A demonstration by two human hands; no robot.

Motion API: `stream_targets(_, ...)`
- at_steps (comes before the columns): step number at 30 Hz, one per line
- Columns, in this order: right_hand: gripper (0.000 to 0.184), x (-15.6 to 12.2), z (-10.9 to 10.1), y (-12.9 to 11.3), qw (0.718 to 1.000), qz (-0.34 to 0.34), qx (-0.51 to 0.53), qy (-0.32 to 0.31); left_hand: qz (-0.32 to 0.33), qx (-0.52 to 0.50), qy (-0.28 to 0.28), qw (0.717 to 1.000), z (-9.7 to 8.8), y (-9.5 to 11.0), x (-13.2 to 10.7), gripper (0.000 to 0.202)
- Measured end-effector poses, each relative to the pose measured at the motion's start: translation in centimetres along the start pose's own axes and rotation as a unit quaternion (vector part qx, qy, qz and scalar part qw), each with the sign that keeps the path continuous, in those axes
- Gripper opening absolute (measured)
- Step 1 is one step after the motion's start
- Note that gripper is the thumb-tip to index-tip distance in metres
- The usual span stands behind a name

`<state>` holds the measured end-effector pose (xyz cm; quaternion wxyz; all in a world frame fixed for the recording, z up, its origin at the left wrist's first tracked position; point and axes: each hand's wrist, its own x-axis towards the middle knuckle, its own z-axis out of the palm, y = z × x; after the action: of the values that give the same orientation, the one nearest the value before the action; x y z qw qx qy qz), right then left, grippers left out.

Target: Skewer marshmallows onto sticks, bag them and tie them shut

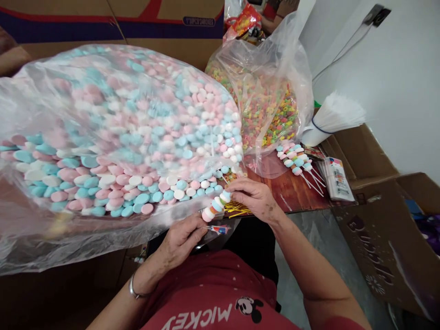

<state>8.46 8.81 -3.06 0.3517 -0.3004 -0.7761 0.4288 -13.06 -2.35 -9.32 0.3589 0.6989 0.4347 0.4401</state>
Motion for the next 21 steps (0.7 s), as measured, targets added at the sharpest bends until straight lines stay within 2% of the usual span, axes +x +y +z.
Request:
stream_targets(2,0.010,0.0,-0.1,0.1,1.000,0.005,0.021,-0.009,0.010,0.005,-0.004,1.000,-0.1,-0.1,0.1,0.018)
stream_targets(6,0.012,-0.2,0.3,0.2,0.999,0.010,0.039,-0.008,0.040,0.012,0.021,0.999,0.1,-0.5,0.1,0.017)
stream_targets(16,0.012,0.3,1.2,0.0,1.000,0.002,-0.001,0.000,0.081,0.003,0.024,0.996,0.8,-0.4,0.5,0.016)
stream_targets(19,0.014,0.3,1.6,-0.2,0.998,0.034,0.040,0.036,0.066,-0.029,0.034,0.997,1.0,0.1,0.9,0.017)
stream_targets(21,0.022,0.1,1.9,-0.3,0.991,0.067,0.086,0.080,0.051,-0.055,0.046,0.996,1.2,0.3,1.3,0.018)
